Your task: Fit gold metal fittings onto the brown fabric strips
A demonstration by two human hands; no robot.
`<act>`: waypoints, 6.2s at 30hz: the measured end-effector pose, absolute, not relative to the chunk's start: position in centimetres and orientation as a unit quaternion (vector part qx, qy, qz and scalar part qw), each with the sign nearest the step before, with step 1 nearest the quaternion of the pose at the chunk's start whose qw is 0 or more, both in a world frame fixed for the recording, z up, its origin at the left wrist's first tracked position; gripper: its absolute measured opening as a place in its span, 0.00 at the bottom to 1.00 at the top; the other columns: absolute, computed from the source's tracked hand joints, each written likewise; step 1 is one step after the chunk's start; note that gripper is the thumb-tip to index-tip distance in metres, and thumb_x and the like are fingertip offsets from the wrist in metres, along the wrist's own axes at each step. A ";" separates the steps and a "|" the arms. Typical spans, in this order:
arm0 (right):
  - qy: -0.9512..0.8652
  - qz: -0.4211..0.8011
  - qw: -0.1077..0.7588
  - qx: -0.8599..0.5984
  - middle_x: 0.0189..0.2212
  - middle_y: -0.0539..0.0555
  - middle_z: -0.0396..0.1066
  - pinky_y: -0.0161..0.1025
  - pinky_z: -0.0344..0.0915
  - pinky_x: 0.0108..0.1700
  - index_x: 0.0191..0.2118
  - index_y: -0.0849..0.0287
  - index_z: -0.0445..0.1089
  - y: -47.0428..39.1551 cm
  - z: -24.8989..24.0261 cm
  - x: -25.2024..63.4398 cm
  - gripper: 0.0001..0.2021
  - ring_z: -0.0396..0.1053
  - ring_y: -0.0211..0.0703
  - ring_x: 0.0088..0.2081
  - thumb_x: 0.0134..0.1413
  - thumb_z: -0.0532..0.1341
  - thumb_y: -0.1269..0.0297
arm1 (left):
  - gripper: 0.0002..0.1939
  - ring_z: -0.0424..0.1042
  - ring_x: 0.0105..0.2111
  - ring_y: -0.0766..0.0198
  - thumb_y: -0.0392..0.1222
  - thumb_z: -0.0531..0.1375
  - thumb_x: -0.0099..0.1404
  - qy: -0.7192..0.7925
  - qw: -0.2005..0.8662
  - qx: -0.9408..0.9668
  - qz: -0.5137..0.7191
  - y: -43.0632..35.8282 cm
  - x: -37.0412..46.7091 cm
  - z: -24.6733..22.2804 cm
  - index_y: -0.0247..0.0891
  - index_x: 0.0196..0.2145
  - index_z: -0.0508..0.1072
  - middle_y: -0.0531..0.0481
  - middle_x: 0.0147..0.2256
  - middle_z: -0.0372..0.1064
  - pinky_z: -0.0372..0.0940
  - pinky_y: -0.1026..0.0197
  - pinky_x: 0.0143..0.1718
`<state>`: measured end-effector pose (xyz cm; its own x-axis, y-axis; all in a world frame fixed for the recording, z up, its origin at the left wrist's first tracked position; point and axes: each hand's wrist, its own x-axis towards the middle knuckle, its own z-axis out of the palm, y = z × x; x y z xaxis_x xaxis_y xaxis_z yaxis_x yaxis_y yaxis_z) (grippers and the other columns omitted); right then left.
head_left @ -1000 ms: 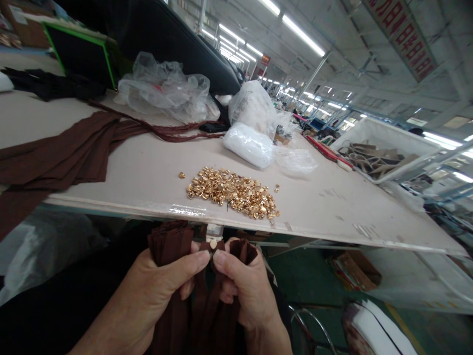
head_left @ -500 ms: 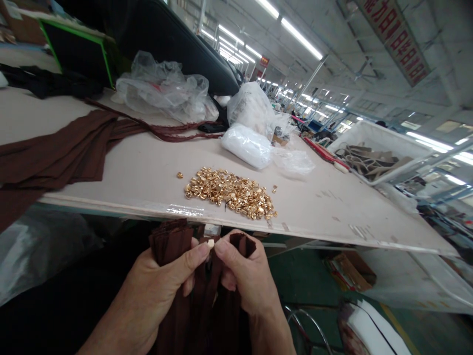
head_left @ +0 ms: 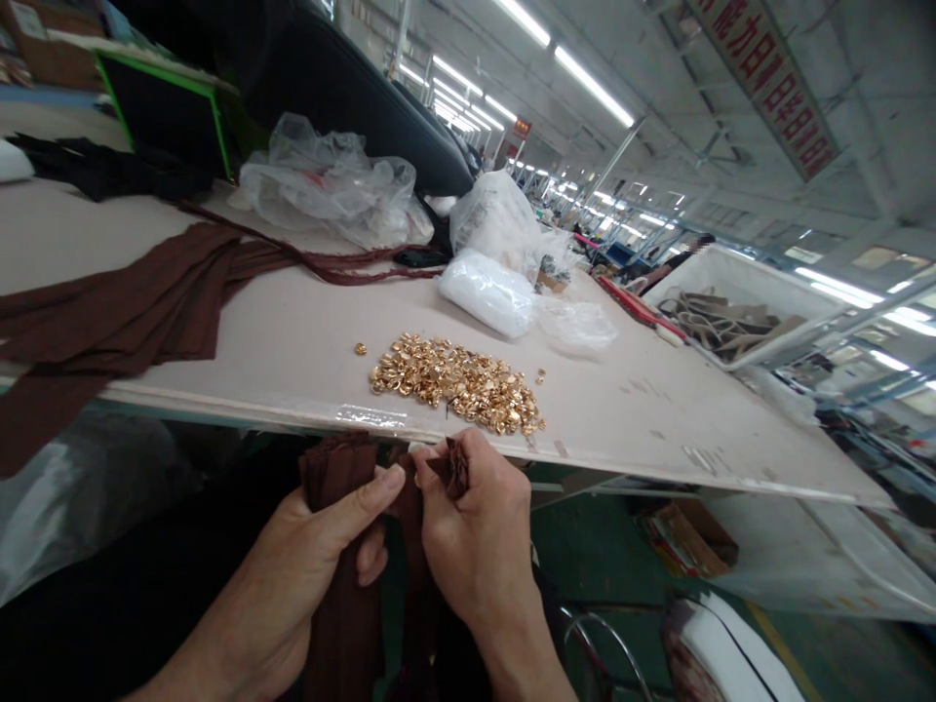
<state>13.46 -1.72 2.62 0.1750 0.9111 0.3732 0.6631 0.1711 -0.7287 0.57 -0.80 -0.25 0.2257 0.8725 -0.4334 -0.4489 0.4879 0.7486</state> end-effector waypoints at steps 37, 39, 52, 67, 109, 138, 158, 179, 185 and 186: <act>-0.469 0.428 0.495 -0.593 0.21 0.45 0.60 0.34 0.52 0.26 0.28 0.59 0.72 -2.5 2.0 15.8 0.12 0.54 0.35 0.25 0.52 0.69 0.55 | 0.18 0.64 0.13 0.64 0.54 0.76 0.45 0.499 0.727 0.282 0.379 -1.4 1.8 -0.8 0.39 0.20 0.77 0.56 0.11 0.64 0.59 0.64 0.15; -0.460 0.453 0.499 -0.578 0.22 0.46 0.63 0.34 0.55 0.29 0.28 0.60 0.73 -2.7 2.1 15.7 0.11 0.57 0.36 0.27 0.48 0.71 0.59 | 0.16 0.68 0.15 0.60 0.53 0.76 0.45 0.491 0.714 0.330 0.374 -1.8 1.6 -1.3 0.39 0.21 0.79 0.54 0.14 0.68 0.63 0.61 0.18; -0.404 0.456 0.548 -0.572 0.17 0.45 0.66 0.33 0.54 0.20 0.29 0.58 0.68 -2.4 1.8 17.1 0.20 0.56 0.34 0.17 0.56 0.68 0.45 | 0.22 0.61 0.14 0.66 0.58 0.78 0.40 0.447 0.749 0.317 0.373 -3.0 1.6 -1.6 0.40 0.26 0.83 0.52 0.15 0.70 0.55 0.64 0.17; -0.621 -0.110 0.173 -0.756 0.36 0.54 0.75 0.39 0.52 0.31 0.35 0.56 0.73 1.1 3.7 15.6 0.05 0.72 0.46 0.33 0.59 0.64 0.74 | 0.21 0.55 0.11 0.72 0.53 0.79 0.42 0.415 0.775 0.265 0.397 -1.6 -0.1 -2.4 0.37 0.25 0.78 0.58 0.09 0.61 0.52 0.68 0.16; -0.717 0.102 0.508 -0.466 0.32 0.55 0.79 0.30 0.74 0.35 0.42 0.59 0.80 -5.0 0.2 15.0 0.11 0.79 0.40 0.33 0.59 0.61 0.78 | 0.23 0.58 0.16 0.72 0.51 0.81 0.36 0.379 0.809 0.156 0.422 -1.9 0.6 -1.5 0.38 0.27 0.80 0.58 0.13 0.63 0.55 0.69 0.19; -0.485 0.402 0.570 -0.527 0.20 0.47 0.71 0.33 0.61 0.27 0.24 0.58 0.79 -4.7 1.4 13.7 0.05 0.64 0.35 0.24 0.40 0.75 0.68 | 0.13 0.73 0.26 0.59 0.40 0.79 0.43 0.383 0.742 0.367 0.411 -2.6 0.9 -2.7 0.39 0.28 0.85 0.51 0.23 0.77 0.68 0.61 0.30; -0.359 0.518 0.594 -0.501 0.14 0.43 0.61 0.29 0.48 0.19 0.28 0.60 0.78 -4.6 -0.5 14.7 0.12 0.51 0.29 0.16 0.45 0.75 0.58 | 0.18 0.68 0.23 0.66 0.49 0.81 0.44 0.379 0.783 0.265 0.416 -2.8 0.3 -2.0 0.38 0.28 0.82 0.53 0.22 0.74 0.62 0.66 0.23; -0.310 0.542 0.598 -0.503 0.11 0.40 0.56 0.29 0.47 0.17 0.31 0.61 0.78 -4.9 -1.2 14.9 0.18 0.47 0.28 0.14 0.42 0.77 0.52 | 0.19 0.68 0.19 0.66 0.50 0.81 0.42 0.418 0.786 0.181 0.417 -2.5 -0.3 -2.0 0.39 0.26 0.80 0.56 0.18 0.72 0.65 0.65 0.22; -0.455 0.435 0.546 -0.552 0.21 0.48 0.70 0.32 0.56 0.24 0.31 0.58 0.82 -5.4 -0.4 14.7 0.07 0.60 0.34 0.22 0.51 0.72 0.61 | 0.19 0.61 0.19 0.72 0.51 0.80 0.44 0.412 0.752 0.286 0.427 -2.6 -0.3 -1.5 0.39 0.27 0.80 0.57 0.20 0.69 0.55 0.71 0.19; -0.478 0.414 0.541 -0.554 0.22 0.48 0.72 0.32 0.59 0.25 0.30 0.58 0.81 -5.5 -0.3 14.7 0.06 0.62 0.35 0.24 0.53 0.72 0.62 | 0.18 0.59 0.19 0.73 0.52 0.79 0.47 0.412 0.747 0.298 0.428 -2.6 -0.3 -1.3 0.38 0.25 0.80 0.58 0.19 0.67 0.54 0.71 0.19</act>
<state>14.68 -5.48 -0.25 0.1992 0.9782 0.0595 0.0814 0.0440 -0.9957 -0.29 -2.59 -1.32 0.2939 0.8849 -0.3614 -0.3941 0.4566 0.7976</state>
